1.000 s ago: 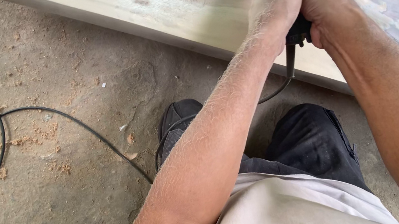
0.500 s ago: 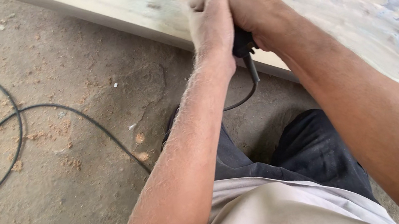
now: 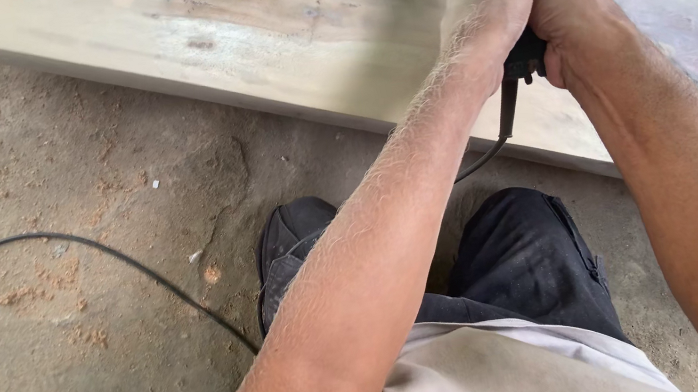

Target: The person uses an electric sander to smooth the surface of a large wooden slab. They move the sander back and forth along the length of the slab, gradually removing the old finish and revealing the lighter wood underneath.

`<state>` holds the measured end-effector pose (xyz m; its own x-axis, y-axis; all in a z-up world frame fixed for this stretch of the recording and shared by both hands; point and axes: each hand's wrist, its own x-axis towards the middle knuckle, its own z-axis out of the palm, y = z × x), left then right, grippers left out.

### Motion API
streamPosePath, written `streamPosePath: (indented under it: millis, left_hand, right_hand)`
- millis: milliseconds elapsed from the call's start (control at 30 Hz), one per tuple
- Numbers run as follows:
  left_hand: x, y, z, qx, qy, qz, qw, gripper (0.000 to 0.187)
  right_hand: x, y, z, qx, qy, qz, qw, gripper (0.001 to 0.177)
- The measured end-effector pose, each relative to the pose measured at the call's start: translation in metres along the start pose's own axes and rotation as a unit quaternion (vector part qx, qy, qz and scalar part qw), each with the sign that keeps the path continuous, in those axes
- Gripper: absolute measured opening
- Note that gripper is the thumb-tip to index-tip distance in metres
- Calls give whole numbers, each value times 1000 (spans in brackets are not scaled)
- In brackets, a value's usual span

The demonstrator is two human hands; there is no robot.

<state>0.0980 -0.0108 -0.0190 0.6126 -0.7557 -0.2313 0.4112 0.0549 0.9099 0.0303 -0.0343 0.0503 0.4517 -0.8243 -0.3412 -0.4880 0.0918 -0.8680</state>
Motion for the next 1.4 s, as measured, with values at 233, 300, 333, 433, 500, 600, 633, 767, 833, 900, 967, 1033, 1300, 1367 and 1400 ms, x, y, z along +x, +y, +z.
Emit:
streamPosePath:
  millis: [233,300,333,433,500,600,633,767,833,900,967,1033,1300,1367,1400]
  left_hand:
    - [-13,13,-36,-38,40,18,998,67]
    - [-15,18,-41,-29,63,29,997,64]
    - [-16,19,-42,-28,67,26,997,65]
    - [-20,22,-51,-31,78,20,996,65]
    - [-23,23,-60,-44,77,23,996,65]
    - [-29,30,-84,-20,112,37,993,61]
    - [-32,33,-95,-24,117,48,992,62]
    - [-51,45,-138,-56,164,69,982,55]
    - [-59,46,-147,-72,185,61,978,48]
    - [-62,48,-149,-79,187,41,978,45]
    - [-56,43,-132,-63,161,64,983,51]
    - [-45,36,-105,-51,125,60,989,58]
    - [-14,15,-46,-62,52,-27,996,71]
    - [-18,15,-58,-69,77,1,995,67]
    - [-21,16,-66,-72,92,15,993,66]
  right_hand:
    - [-11,-24,40,-10,-49,1,999,31]
    - [-13,-26,43,-31,-46,-2,998,34]
    - [-13,-25,45,-42,-44,-4,998,35]
    - [-12,-25,51,-113,-23,4,993,38]
    - [-12,-25,60,-53,-66,-39,996,32]
    - [-12,-30,86,-23,-118,-51,991,29]
    - [-13,-33,93,-22,-132,-49,990,29]
    - [-19,-37,133,-30,-224,-94,969,25]
    - [-21,-36,141,-31,-247,-114,962,26]
    - [-22,-36,143,-33,-241,-110,964,28]
    - [-19,-33,127,8,-235,-100,967,26]
    - [-15,-29,101,20,-186,-77,979,24]
    - [-3,-21,43,-50,-74,-30,996,26]
    - [-7,-23,56,-23,-106,-35,993,28]
    - [-10,-25,64,-10,-124,-38,992,29]
